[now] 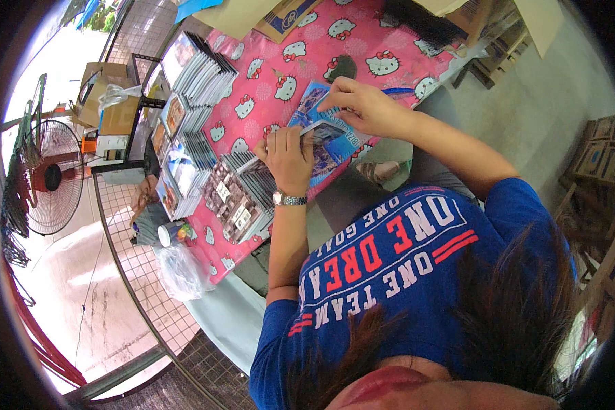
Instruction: The person assembles spiral-bound calendars by inserting a wire coil into the pre-punched holes of a stack of pages and then crimping the ends of the coil.
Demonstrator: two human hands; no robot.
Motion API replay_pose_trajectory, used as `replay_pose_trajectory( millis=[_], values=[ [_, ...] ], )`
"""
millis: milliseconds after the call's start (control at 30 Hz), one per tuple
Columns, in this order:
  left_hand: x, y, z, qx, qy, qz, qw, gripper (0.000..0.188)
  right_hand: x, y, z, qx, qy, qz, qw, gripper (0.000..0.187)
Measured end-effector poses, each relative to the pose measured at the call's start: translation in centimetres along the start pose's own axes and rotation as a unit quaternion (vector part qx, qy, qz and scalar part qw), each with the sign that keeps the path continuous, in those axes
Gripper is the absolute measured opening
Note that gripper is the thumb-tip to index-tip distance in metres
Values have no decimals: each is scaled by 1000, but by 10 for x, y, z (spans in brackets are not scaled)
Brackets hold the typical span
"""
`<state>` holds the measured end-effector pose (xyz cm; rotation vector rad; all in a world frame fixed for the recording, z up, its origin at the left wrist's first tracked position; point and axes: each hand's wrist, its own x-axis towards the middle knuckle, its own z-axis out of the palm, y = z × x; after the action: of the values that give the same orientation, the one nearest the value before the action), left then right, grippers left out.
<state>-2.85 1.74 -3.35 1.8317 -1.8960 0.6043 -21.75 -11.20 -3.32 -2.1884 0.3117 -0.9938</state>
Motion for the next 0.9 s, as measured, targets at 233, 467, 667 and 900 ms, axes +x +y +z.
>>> replay_pose_trajectory(
  millis=[233, 467, 667, 900],
  values=[
    [2, 1, -8, 1, -35, 8, 999, 25, 0, 0, 10, -38, 28, -40, 998, 31],
    [10, 9, -15, -10, -81, -4, 997, 27, -3, 1, 18, -11, 35, -27, 999, 26],
    [9, 8, -16, -15, -67, -7, 998, 26, -4, 1, 14, 81, 36, 4, 996, 24],
    [13, 7, -13, -19, -73, -12, 997, 24, -5, 3, 18, 116, 32, 33, 992, 27]
  ],
)
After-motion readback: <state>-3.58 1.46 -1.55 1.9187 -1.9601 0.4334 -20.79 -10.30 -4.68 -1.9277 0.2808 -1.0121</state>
